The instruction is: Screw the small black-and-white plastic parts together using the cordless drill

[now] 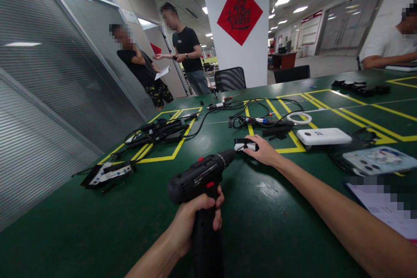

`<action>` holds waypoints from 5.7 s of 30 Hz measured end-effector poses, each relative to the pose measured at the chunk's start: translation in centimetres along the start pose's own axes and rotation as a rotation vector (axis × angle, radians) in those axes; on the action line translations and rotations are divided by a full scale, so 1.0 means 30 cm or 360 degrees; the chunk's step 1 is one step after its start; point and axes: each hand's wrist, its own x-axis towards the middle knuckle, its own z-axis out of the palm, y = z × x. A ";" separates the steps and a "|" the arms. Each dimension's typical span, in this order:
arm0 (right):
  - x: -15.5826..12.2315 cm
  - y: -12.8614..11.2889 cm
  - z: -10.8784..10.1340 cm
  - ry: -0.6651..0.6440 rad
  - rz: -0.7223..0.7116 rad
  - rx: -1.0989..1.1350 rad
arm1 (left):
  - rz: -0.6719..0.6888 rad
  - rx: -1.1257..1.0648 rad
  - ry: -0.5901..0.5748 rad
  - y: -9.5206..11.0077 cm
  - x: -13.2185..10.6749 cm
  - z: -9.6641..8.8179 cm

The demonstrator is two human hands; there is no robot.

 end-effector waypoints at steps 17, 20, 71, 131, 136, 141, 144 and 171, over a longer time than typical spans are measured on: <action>-0.003 -0.016 -0.010 -0.0010 -0.0007 -0.0002 | -0.0011 -0.0005 0.0012 0.009 -0.006 0.011; 0.001 -0.018 -0.014 -0.0032 -0.0008 0.0008 | -0.0014 -0.0019 0.0010 0.012 -0.003 0.009; 0.020 -0.022 0.001 -0.0034 -0.0004 0.0056 | 0.0036 0.0123 0.0126 0.020 -0.004 0.022; 0.025 0.007 0.013 -0.0048 -0.0042 0.0056 | -0.0030 0.0109 0.0053 0.015 0.012 -0.016; 0.024 0.005 0.008 -0.0060 -0.0045 0.0050 | -0.0052 0.0112 0.0055 0.017 0.012 -0.015; 0.024 0.002 0.005 -0.0054 -0.0031 0.0050 | -0.0036 0.0086 0.0065 0.028 0.003 0.000; 0.024 -0.001 0.004 -0.0053 -0.0027 0.0046 | -0.0028 0.0078 0.0081 0.028 0.001 0.005; 0.024 -0.011 -0.001 -0.0067 -0.0016 0.0082 | 0.0032 0.0114 0.0220 0.037 -0.007 0.049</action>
